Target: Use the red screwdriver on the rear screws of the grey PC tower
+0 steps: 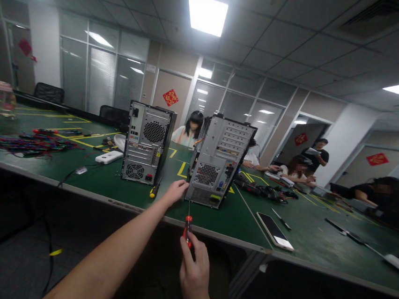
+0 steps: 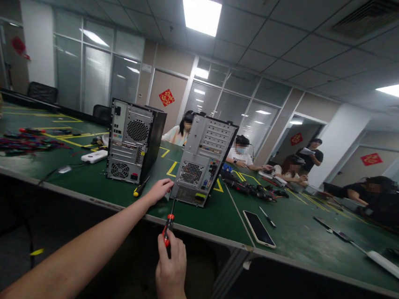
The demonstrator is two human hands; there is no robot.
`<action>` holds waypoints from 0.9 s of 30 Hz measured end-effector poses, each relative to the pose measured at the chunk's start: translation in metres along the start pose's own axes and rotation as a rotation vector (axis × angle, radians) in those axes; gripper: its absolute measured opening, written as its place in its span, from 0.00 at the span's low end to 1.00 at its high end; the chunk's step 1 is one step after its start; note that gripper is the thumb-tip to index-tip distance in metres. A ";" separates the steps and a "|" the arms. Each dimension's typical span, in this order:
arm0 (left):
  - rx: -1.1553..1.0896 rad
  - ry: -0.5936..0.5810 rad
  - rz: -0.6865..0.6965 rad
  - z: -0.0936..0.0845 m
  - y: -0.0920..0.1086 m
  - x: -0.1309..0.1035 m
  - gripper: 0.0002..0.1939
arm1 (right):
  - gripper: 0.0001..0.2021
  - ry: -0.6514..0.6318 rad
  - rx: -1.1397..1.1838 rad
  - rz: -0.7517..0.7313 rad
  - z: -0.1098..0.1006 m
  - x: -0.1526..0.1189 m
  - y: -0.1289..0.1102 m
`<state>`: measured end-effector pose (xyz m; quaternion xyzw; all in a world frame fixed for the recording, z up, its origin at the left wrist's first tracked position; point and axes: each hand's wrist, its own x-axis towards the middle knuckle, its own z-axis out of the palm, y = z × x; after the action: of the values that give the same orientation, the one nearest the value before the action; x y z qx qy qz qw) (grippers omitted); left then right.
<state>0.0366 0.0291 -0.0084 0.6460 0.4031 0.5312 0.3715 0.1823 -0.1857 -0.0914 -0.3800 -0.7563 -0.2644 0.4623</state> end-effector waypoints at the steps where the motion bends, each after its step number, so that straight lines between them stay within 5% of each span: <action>1: -0.004 -0.003 -0.002 0.000 0.000 0.000 0.16 | 0.33 -0.012 0.003 -0.007 0.000 0.000 0.000; 5: -0.011 -0.003 0.008 0.000 0.001 -0.001 0.16 | 0.33 -0.041 0.015 0.005 0.000 -0.002 -0.003; 12: -0.003 0.000 0.006 0.000 -0.001 0.000 0.17 | 0.19 0.073 0.102 0.143 0.004 0.000 -0.001; 21: -0.003 -0.001 0.015 0.000 -0.004 0.002 0.16 | 0.31 0.077 0.001 0.018 0.000 -0.001 0.009; 27: 0.001 0.004 0.013 0.000 -0.002 0.002 0.16 | 0.19 0.122 0.117 0.115 0.003 0.003 0.005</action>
<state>0.0369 0.0319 -0.0100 0.6477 0.3998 0.5348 0.3670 0.1838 -0.1800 -0.0902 -0.3785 -0.7176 -0.2156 0.5434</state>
